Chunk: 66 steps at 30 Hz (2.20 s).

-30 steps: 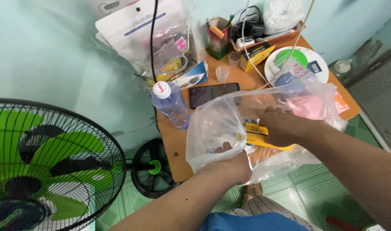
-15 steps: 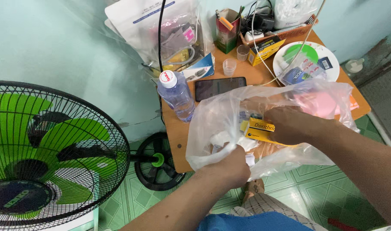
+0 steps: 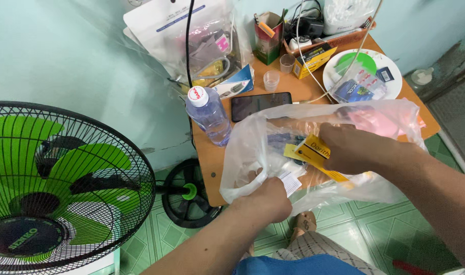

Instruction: The person unpacks a plastic bag and removes several small boxes and packets, placing them on a red stool. The items include medicine boxes and other packaged goods.

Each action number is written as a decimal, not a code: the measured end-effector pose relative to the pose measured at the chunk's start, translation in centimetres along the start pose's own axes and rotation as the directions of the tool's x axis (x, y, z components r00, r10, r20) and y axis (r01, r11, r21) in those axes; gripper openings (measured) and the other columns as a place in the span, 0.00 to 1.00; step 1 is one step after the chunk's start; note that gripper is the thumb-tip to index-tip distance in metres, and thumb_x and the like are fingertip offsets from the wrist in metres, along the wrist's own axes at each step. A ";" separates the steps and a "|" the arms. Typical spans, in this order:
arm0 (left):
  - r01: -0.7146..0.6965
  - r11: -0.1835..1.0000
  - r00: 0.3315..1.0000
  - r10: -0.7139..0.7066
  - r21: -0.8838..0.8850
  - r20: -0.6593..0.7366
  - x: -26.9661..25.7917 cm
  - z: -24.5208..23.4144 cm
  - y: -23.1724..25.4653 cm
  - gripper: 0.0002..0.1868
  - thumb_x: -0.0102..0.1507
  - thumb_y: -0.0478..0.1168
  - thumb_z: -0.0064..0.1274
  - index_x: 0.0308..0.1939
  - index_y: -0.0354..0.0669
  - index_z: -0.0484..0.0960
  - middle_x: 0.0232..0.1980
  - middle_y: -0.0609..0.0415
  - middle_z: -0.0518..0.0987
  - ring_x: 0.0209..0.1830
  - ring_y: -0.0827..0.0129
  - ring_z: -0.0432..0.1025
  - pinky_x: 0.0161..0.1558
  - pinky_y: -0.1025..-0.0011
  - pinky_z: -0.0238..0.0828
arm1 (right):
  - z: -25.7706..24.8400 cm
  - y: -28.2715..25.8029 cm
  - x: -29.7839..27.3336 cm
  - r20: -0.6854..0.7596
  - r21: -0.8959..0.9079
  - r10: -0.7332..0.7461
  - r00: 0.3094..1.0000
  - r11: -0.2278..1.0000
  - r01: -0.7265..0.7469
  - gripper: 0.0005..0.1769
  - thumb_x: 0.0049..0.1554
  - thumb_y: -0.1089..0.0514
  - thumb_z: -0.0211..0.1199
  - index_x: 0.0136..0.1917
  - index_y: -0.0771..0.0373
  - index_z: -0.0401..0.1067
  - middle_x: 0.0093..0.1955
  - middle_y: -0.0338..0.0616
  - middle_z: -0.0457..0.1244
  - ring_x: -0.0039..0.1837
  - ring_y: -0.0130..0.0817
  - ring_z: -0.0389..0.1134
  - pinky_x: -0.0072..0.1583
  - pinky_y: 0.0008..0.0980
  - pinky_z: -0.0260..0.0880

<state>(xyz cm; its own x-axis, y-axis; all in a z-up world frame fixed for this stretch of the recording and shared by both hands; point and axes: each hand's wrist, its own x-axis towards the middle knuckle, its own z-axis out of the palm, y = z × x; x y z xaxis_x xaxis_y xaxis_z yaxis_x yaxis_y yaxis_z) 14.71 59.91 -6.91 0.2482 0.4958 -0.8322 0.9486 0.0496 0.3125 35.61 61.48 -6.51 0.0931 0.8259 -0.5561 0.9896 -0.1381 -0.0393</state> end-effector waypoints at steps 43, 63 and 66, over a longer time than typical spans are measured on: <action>-0.588 0.798 0.692 0.409 -0.135 -0.595 2.6 -2.3 0.8 0.26 0.59 0.47 0.52 0.59 0.40 0.79 0.67 0.38 0.73 0.67 0.48 0.69 0.67 0.59 0.63 | -4.7 5.4 -0.1 0.068 0.627 0.201 0.977 0.753 -0.199 0.29 0.52 0.51 0.72 0.64 0.64 0.74 0.60 0.53 0.70 0.62 0.41 0.70 0.63 0.46 0.73; -0.847 0.503 0.186 0.580 0.169 -0.793 -8.1 -4.6 -1.3 0.21 0.64 0.34 0.52 0.61 0.34 0.74 0.60 0.39 0.73 0.61 0.45 0.71 0.61 0.55 0.68 | -8.0 2.1 -5.1 -0.300 0.651 -0.143 0.943 0.692 0.312 0.18 0.55 0.59 0.69 0.58 0.66 0.76 0.50 0.48 0.72 0.50 0.35 0.73 0.54 0.38 0.73; -0.865 0.501 0.302 0.545 0.015 -0.782 -8.7 -5.4 -0.9 0.18 0.64 0.35 0.51 0.57 0.35 0.78 0.54 0.45 0.77 0.53 0.52 0.75 0.49 0.62 0.76 | -8.6 2.3 -4.8 -0.190 0.637 -0.225 0.956 0.712 0.295 0.16 0.55 0.59 0.68 0.55 0.65 0.75 0.44 0.48 0.68 0.42 0.35 0.68 0.47 0.39 0.72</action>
<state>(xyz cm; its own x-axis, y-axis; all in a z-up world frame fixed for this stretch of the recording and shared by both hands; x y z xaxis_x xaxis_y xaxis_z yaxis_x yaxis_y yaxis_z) 10.67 60.28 2.51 0.4387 0.8549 0.2770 0.2638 -0.4172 0.8697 38.42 61.88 3.20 -0.1131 0.9241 -0.3649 0.6629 -0.2034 -0.7206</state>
